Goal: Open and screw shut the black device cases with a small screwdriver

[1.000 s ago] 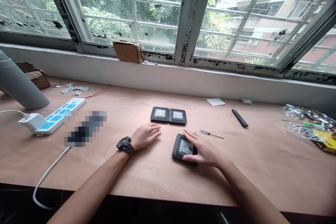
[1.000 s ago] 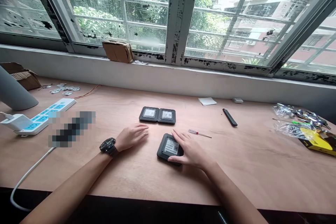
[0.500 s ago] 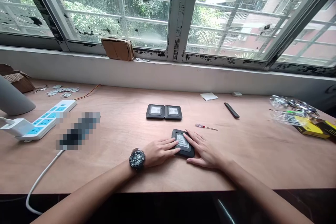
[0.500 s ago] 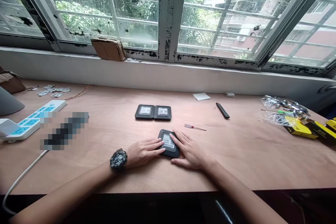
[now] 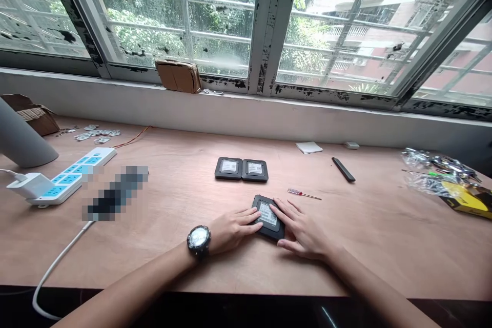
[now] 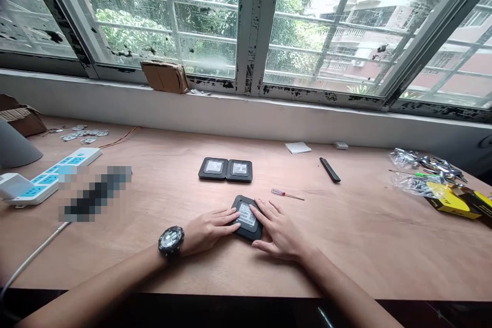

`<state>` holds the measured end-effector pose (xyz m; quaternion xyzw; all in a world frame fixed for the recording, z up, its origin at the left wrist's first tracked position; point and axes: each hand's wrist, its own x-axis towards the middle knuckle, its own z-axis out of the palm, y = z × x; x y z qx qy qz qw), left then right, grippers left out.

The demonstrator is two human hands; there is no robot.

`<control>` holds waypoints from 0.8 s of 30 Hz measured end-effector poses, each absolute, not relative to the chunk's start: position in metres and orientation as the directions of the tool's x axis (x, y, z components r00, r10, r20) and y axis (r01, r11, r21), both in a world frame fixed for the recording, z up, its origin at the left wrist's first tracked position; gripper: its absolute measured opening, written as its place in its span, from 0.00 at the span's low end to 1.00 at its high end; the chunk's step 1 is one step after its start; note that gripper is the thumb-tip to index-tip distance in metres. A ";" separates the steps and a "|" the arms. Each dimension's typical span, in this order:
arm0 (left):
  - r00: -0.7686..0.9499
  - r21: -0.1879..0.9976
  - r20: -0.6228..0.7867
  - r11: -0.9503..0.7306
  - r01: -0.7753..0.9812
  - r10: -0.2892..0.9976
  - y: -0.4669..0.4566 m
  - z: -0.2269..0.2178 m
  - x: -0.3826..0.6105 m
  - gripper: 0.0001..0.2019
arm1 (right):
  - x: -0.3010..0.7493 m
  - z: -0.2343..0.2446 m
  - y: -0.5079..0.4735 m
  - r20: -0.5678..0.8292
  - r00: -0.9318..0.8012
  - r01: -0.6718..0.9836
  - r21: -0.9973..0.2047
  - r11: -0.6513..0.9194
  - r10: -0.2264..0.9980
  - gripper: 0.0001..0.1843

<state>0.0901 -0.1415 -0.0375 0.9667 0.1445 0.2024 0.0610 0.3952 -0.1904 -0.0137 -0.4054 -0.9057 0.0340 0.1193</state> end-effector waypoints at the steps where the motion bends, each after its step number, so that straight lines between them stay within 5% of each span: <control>1: 0.868 0.186 0.370 -0.942 0.280 0.331 -0.139 -0.036 0.089 0.25 | 0.398 -0.016 -0.189 0.227 -0.631 0.731 -0.148 0.666 0.742 0.41; 5: 0.811 0.259 0.357 -0.883 0.391 0.464 -0.133 -0.025 0.086 0.24 | 0.415 -0.021 -0.179 0.412 -0.422 0.831 -0.179 0.526 0.808 0.21; 9: 0.789 0.356 0.324 -0.840 0.409 0.521 -0.130 -0.017 0.088 0.30 | 0.435 -0.020 -0.156 0.479 -0.164 0.939 -0.192 0.285 0.862 0.24; 15: 0.785 0.524 0.306 -0.784 0.333 0.539 -0.116 -0.014 0.104 0.41 | 0.447 -0.010 -0.118 0.408 -0.228 0.940 -0.146 0.310 0.884 0.22; 18: 0.783 0.578 0.294 -0.755 0.311 0.548 -0.110 -0.015 0.108 0.42 | 0.436 0.001 -0.110 0.473 -0.095 0.878 -0.375 0.297 0.876 0.24; 21: 0.791 0.574 0.275 -0.754 0.320 0.546 -0.109 -0.017 0.107 0.42 | 0.415 0.008 -0.111 0.504 0.103 0.641 -0.693 0.330 0.858 0.25; 24: 0.790 0.542 0.266 -0.764 0.351 0.552 -0.110 -0.018 0.105 0.43 | 0.393 0.005 -0.119 0.479 0.161 0.400 -0.831 0.387 0.863 0.23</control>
